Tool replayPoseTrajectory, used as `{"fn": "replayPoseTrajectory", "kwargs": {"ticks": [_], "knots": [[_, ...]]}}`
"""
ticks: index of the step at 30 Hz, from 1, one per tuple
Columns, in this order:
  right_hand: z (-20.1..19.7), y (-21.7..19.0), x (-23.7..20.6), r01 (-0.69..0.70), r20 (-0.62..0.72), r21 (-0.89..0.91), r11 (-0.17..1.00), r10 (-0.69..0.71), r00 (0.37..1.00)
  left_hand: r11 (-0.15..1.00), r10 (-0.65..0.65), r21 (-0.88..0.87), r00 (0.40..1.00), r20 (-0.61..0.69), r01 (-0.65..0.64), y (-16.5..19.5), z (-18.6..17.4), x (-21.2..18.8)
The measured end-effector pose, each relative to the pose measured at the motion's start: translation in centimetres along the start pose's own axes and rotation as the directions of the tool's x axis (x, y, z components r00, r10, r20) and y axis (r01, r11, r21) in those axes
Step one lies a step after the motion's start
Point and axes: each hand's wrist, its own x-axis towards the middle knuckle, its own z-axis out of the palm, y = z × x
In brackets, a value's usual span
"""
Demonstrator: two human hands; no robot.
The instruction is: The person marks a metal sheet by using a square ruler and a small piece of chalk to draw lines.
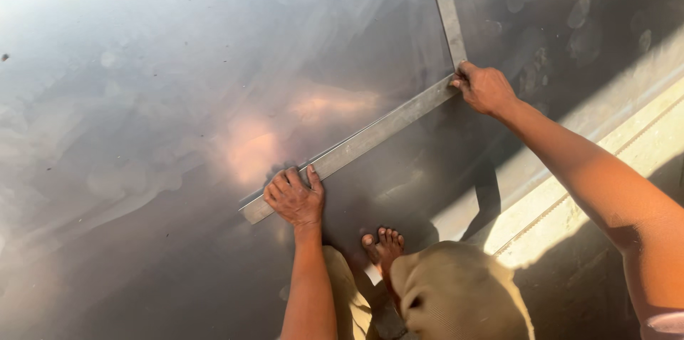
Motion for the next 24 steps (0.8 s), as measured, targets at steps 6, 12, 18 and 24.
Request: {"fn": "replayPoseTrajectory", "kwargs": {"ticks": [6,12,18,24], "knots": [[4.6,1.2,-2.4,0.075,-0.302,0.232,0.97,-0.001,0.953,0.998,0.052,-0.036,0.999,0.01,-0.052,-0.5,-2.2,0.8],[13.0,0.9,-5.8,0.309,-0.674,0.262,0.914,-0.056,0.737,0.961,0.275,-0.131,0.91,0.311,-0.245,-7.4,-10.0,0.2],[18.4,-1.9,-10.1,0.511,-0.78,0.122,0.851,-0.236,0.58,0.989,0.143,-0.099,0.883,0.446,-0.11,-10.6,-12.9,-2.8],[16.5,-1.7,-11.0,0.444,-0.695,0.263,0.856,-0.151,0.703,0.992,0.122,-0.048,0.857,0.501,-0.113,-9.0,-12.9,-1.2]]}}
